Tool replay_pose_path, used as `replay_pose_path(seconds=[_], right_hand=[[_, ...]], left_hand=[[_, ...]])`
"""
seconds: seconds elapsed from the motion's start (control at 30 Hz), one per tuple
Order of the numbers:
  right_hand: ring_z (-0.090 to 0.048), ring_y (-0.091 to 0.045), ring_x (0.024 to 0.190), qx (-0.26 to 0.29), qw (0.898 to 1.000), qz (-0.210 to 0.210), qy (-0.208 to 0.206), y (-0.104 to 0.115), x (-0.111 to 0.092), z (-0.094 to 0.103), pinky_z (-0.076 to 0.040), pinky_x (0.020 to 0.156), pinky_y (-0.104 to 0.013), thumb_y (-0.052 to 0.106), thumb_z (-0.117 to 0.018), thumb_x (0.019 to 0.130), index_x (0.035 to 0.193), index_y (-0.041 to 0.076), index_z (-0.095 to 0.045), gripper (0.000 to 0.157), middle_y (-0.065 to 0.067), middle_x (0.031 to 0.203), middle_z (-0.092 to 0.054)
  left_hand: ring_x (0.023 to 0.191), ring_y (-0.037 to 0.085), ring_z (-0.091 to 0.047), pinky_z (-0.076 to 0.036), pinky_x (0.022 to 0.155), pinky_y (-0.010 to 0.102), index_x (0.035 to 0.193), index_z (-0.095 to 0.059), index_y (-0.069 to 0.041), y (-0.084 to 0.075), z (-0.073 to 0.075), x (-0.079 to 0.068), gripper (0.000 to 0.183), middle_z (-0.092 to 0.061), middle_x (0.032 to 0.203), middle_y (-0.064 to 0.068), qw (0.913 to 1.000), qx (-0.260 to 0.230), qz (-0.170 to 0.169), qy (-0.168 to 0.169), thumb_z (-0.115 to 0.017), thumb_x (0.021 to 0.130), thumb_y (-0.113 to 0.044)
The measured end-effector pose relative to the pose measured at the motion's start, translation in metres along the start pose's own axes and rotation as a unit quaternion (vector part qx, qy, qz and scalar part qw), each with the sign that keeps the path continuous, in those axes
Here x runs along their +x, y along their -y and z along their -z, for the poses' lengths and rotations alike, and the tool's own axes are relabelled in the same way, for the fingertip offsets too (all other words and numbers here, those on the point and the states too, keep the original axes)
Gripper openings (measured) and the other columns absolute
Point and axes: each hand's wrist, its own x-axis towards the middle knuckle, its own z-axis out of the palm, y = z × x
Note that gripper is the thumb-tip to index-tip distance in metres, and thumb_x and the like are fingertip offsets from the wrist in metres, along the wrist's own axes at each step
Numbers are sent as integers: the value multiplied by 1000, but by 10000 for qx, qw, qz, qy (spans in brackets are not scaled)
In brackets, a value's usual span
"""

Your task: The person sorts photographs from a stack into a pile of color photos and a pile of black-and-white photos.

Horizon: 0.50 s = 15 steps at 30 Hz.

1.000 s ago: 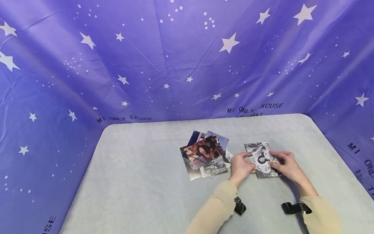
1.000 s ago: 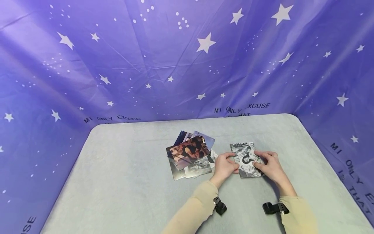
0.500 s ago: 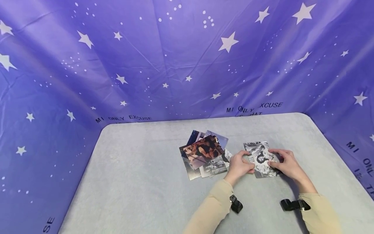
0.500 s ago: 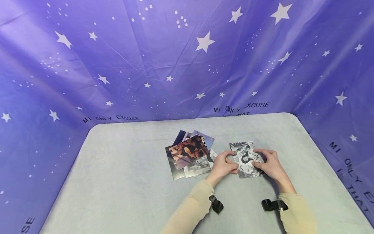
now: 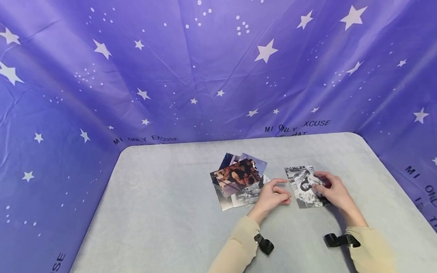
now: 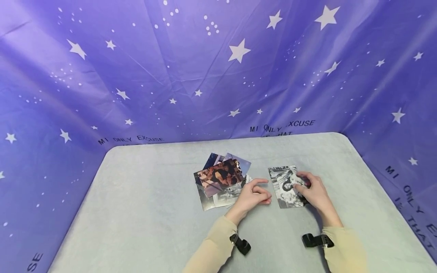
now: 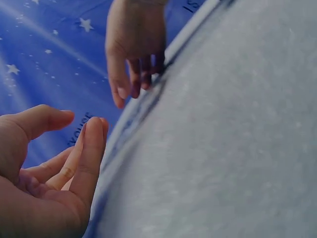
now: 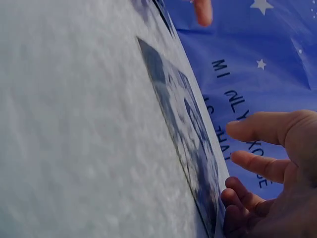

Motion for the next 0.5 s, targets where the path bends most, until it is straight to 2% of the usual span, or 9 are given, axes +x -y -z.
replay_pose_path(seconds=[0.2,0.37,0.5], right_hand=[[-49,4,79,107,9998,-159,3,14,-4,-10,-41,66,-12,-1,-66,83,121,-14,-53,42,-29,101,-59],[-50,2,78,185,9996,-177,105,20,-7,-22,-43,66,-14,-2,-66,85,121,-13,-54,40,-24,100,-60],[-52,-2,80,303,9994,-93,144,30,-7,-34,-43,66,-14,-1,-66,85,120,-12,-55,38,-22,99,-61]], left_hand=[[65,14,-66,-57,69,31,125,-56,7,-19,19,-9,48,-69,83,14,9993,119,-280,228,-59,78,18],[66,15,-65,-57,70,33,126,-53,11,-33,47,-8,46,-68,87,21,9981,286,-550,61,-59,80,16],[74,26,-67,-57,73,38,127,-52,11,-44,74,-6,45,-67,90,23,9969,489,-608,-126,-60,83,13]])
